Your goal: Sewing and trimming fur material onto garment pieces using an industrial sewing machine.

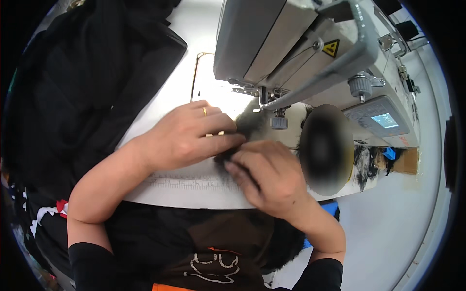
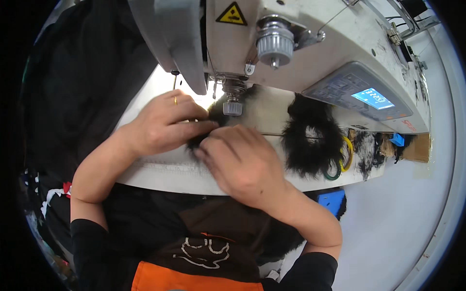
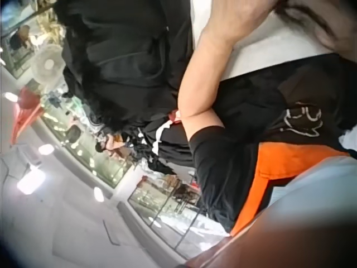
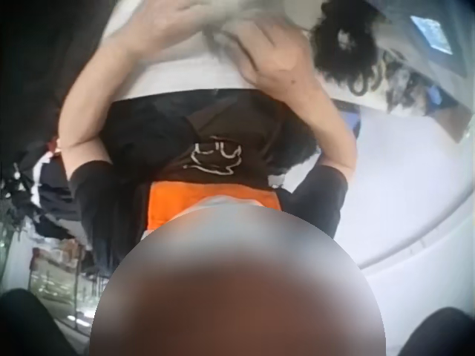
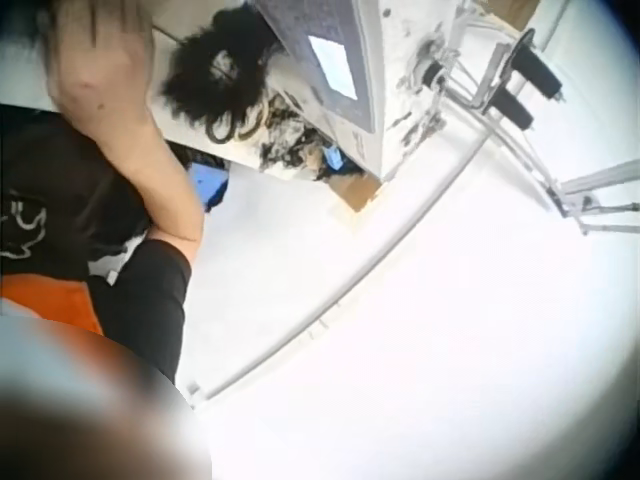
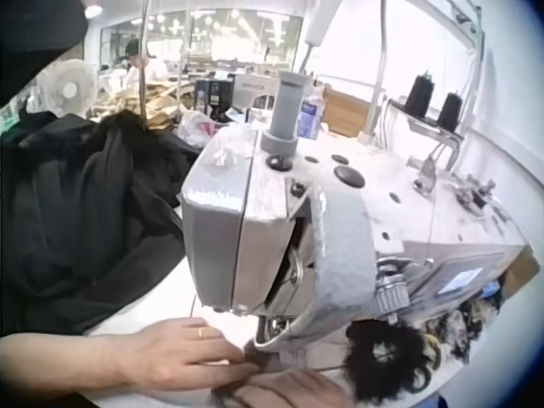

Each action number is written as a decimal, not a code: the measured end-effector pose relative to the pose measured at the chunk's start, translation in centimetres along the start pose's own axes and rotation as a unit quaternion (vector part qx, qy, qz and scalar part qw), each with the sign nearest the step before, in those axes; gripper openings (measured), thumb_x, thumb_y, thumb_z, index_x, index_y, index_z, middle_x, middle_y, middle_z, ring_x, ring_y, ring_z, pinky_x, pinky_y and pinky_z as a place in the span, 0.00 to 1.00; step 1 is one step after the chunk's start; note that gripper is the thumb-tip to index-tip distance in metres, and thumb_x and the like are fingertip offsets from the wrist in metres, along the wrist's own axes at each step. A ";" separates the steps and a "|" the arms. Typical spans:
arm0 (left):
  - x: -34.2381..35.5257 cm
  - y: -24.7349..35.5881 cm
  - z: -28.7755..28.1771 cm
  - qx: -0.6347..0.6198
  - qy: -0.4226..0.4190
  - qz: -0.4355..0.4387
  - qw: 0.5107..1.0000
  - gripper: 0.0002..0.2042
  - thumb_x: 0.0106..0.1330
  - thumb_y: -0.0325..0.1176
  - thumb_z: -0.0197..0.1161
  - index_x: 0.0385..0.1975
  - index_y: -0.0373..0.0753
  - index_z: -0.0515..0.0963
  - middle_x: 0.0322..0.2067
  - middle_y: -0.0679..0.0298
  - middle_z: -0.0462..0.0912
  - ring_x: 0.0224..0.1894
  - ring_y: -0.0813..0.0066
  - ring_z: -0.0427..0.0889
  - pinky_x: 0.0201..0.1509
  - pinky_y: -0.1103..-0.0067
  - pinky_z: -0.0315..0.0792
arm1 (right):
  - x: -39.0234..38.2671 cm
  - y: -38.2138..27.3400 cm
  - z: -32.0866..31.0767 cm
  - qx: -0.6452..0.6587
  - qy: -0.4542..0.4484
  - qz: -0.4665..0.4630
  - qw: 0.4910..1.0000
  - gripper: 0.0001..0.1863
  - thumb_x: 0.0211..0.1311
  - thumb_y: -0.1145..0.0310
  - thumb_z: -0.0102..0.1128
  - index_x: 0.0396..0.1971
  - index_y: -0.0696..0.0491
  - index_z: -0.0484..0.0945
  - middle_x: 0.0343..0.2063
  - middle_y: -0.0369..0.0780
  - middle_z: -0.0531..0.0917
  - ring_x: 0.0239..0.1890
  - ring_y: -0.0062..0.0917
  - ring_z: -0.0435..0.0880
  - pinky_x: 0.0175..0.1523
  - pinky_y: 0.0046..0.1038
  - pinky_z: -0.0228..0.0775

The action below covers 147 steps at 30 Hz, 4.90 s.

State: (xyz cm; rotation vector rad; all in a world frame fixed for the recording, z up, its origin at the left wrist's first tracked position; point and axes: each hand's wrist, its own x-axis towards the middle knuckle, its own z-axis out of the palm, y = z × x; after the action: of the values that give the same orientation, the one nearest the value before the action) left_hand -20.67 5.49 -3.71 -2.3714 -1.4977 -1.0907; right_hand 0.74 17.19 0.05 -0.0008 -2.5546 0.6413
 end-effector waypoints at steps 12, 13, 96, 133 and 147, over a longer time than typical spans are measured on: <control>-0.5 0.3 -3.2 -0.402 0.098 -0.331 0.848 0.13 0.86 0.33 0.54 0.50 0.31 0.83 0.42 0.64 0.86 0.38 0.81 0.80 0.45 0.79 0.76 | -0.3 3.3 -0.5 0.026 -0.052 0.112 0.992 0.17 0.62 0.69 0.76 0.51 0.51 0.87 0.36 0.44 0.84 0.42 0.40 0.85 0.46 0.41 0.78; -0.6 0.0 -3.7 -0.437 0.080 -0.355 0.823 0.16 0.88 0.38 0.52 0.54 0.31 0.82 0.40 0.67 0.87 0.40 0.86 0.80 0.45 0.81 0.76 | -0.4 3.1 -0.9 0.048 -0.031 0.123 0.991 0.13 0.63 0.71 0.75 0.48 0.51 0.89 0.32 0.43 0.84 0.36 0.38 0.85 0.41 0.39 0.78; -0.3 -0.6 -0.3 -0.019 -0.005 -0.233 0.972 0.04 0.68 0.33 0.72 0.36 0.41 0.84 0.36 0.65 0.79 0.46 0.63 0.79 0.54 0.68 0.69 | -0.5 7.0 2.1 0.245 -0.036 0.281 0.927 0.14 0.69 0.76 0.65 0.52 0.49 0.87 0.42 0.40 0.87 0.46 0.34 0.88 0.54 0.35 0.79; -0.1 -0.2 -1.7 0.009 -0.062 -0.171 0.983 0.08 0.65 0.35 0.73 0.38 0.42 0.82 0.39 0.63 0.80 0.50 0.61 0.79 0.57 0.65 0.70 | 1.8 6.9 1.5 0.010 -0.077 0.022 0.997 0.11 0.64 0.75 0.73 0.46 0.50 0.86 0.41 0.37 0.88 0.44 0.35 0.88 0.48 0.35 0.80; 0.2 1.3 -1.3 0.011 -0.045 -0.249 0.967 0.06 0.68 0.35 0.72 0.38 0.42 0.84 0.40 0.64 0.81 0.48 0.61 0.79 0.59 0.65 0.70 | 1.2 6.6 1.7 -0.002 -0.051 0.028 0.998 0.13 0.64 0.74 0.73 0.47 0.49 0.85 0.41 0.36 0.88 0.44 0.35 0.88 0.48 0.35 0.80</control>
State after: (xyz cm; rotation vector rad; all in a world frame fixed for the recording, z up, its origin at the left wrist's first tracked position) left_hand -20.19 4.42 -2.31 -2.1033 -2.2020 -1.0493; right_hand -1.89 22.45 -3.60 -0.0412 -2.6626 0.6741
